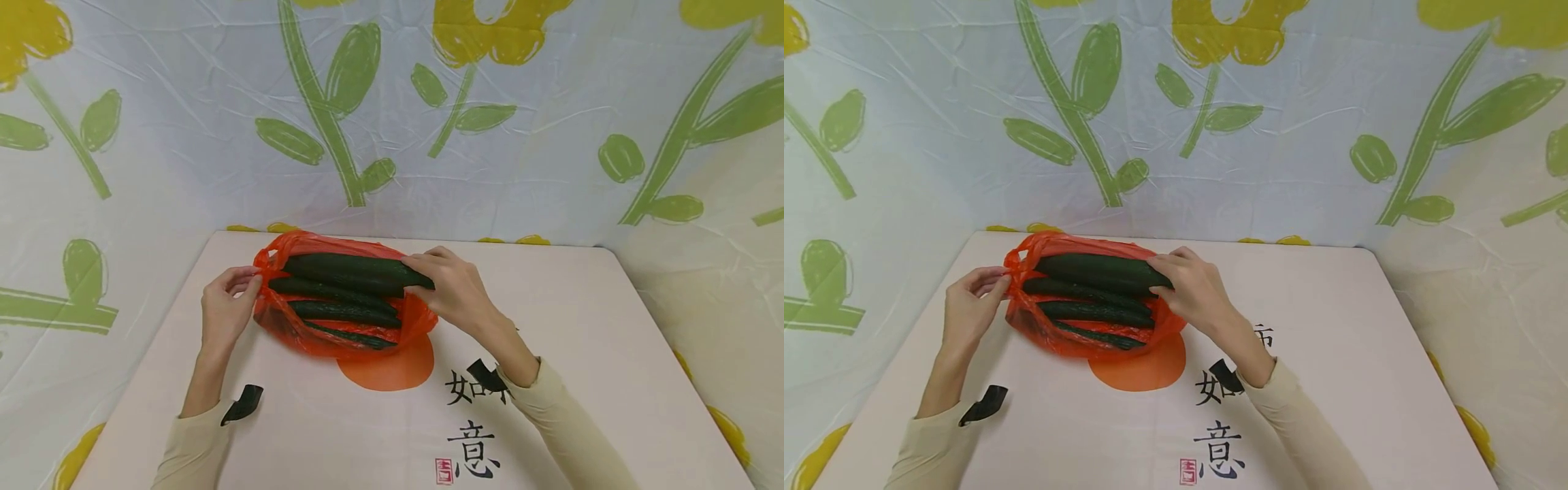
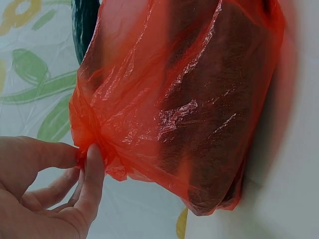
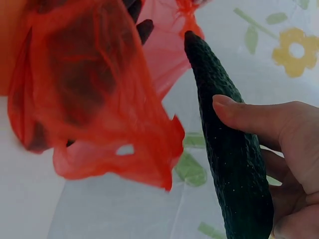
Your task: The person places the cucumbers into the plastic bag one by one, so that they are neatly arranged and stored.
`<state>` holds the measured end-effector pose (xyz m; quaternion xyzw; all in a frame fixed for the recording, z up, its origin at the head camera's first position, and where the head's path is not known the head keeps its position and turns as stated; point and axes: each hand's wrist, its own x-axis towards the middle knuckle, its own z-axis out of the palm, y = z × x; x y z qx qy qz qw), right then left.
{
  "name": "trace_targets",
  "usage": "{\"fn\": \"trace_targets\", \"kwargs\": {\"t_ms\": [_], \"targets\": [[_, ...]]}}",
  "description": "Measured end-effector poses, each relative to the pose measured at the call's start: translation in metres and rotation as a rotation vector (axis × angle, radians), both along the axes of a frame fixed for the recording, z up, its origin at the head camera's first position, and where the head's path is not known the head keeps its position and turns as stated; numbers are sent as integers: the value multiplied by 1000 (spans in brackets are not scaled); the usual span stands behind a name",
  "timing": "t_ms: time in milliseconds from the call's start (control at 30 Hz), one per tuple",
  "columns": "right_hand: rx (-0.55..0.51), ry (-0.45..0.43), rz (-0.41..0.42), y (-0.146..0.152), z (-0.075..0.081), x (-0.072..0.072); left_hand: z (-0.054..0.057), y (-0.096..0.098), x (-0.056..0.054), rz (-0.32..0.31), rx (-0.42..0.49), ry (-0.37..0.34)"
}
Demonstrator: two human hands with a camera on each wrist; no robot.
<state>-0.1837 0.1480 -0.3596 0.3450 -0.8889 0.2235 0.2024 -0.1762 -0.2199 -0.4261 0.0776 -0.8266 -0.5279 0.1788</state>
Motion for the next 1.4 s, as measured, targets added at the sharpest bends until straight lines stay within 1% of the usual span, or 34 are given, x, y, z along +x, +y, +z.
{"fn": "trace_targets", "kwargs": {"t_ms": [200,500,667,800,1033,1233,1400], "targets": [[51,-10,14,-19,-4,-2,0,0,2,20,0,-28],[113,10,46,-46,-11,-4,1,-3,3,24,12,-12],[126,-25,47,-58,-16,-6,0,-3,3,21,17,1],[128,-58,41,-65,-23,-7,1,-4,3,19,22,16],[97,-96,43,-78,-39,-8,2,-3,4,27,21,12],[55,-161,22,-86,-55,-11,2,-3,5,29,39,2],[36,-215,5,-90,-65,-14,2,-4,5,32,27,-2]]}}
